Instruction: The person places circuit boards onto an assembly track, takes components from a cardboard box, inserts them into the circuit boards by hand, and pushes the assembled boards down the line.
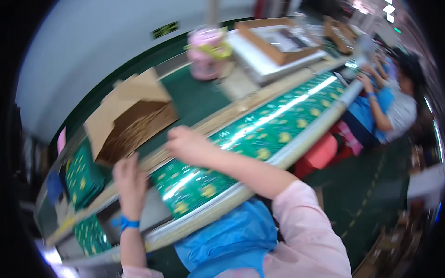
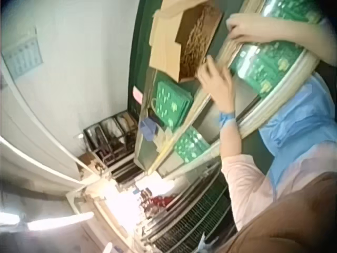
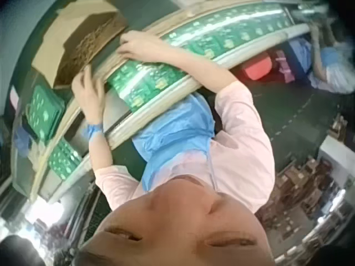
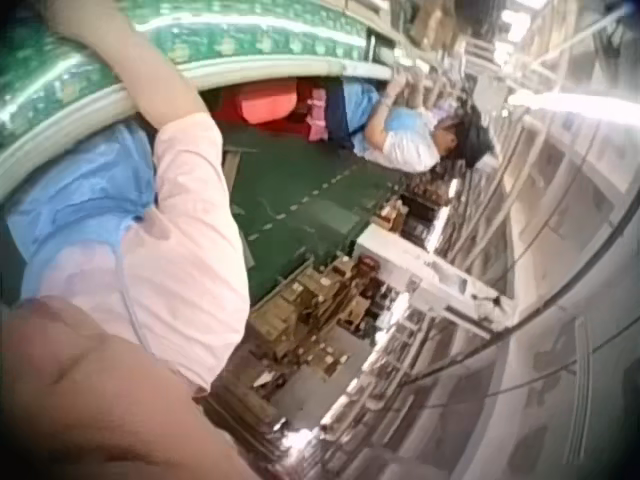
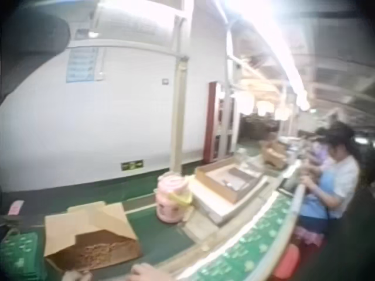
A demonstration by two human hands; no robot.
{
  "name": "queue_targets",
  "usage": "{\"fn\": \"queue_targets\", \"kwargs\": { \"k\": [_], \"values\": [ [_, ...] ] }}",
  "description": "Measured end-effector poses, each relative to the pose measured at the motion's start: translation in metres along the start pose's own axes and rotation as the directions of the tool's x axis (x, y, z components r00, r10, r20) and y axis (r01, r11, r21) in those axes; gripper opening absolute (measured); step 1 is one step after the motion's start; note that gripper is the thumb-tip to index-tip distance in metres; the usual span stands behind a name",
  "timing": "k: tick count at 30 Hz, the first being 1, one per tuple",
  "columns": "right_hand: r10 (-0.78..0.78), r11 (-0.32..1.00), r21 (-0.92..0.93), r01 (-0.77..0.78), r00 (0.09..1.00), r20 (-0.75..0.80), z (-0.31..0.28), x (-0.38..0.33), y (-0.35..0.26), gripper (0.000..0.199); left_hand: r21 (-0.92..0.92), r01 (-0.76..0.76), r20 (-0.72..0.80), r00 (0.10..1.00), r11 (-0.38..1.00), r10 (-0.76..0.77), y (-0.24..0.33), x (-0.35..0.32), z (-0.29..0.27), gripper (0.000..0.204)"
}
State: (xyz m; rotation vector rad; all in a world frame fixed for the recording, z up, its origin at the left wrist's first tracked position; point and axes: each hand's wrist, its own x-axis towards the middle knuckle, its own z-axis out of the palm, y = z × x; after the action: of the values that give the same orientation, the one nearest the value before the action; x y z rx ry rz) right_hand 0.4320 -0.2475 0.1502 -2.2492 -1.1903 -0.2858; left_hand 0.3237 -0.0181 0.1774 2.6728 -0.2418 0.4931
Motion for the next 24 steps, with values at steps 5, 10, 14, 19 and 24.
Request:
{"fn": "queue_targets", "kwargs": {
  "k": [5, 10, 14, 19, 24],
  "values": [
    [0.062, 0.998, 0.012, -0.062, 0.998, -0.021, 0.003, 0.003, -0.015, 0.008, 0.173, 0.091, -0.043, 0.996, 0.981, -0.085, -0.047, -0.011, -0.012, 0.055],
    [0.054, 0.998, -0.011, -0.054, 0.998, -0.038, -0.002, -0.002, -0.011, 0.006, 0.249, 0.095, 0.073, 0.991, 0.964, -0.116, -0.043, -0.002, 0.001, 0.053],
    [0.061, 0.998, -0.005, -0.061, 0.998, -0.028, -0.003, -0.002, -0.012, 0.005, 0.205, 0.109, 0.022, 0.993, 0.973, -0.116, -0.045, -0.004, 0.000, 0.042],
    [0.118, 0.982, 0.147, -0.116, 0.993, 0.000, -0.001, -0.001, -0.009, 0.006, 0.116, 0.075, -0.039, 0.997, 0.990, -0.071, -0.059, -0.008, -0.005, 0.029],
    [0.132, 0.958, 0.258, -0.127, 0.991, -0.004, -0.012, -0.003, -0.010, 0.012, 0.014, 0.050, -0.092, 0.995, 0.999, -0.049, -0.062, -0.005, -0.007, 0.021]
  ]
}}
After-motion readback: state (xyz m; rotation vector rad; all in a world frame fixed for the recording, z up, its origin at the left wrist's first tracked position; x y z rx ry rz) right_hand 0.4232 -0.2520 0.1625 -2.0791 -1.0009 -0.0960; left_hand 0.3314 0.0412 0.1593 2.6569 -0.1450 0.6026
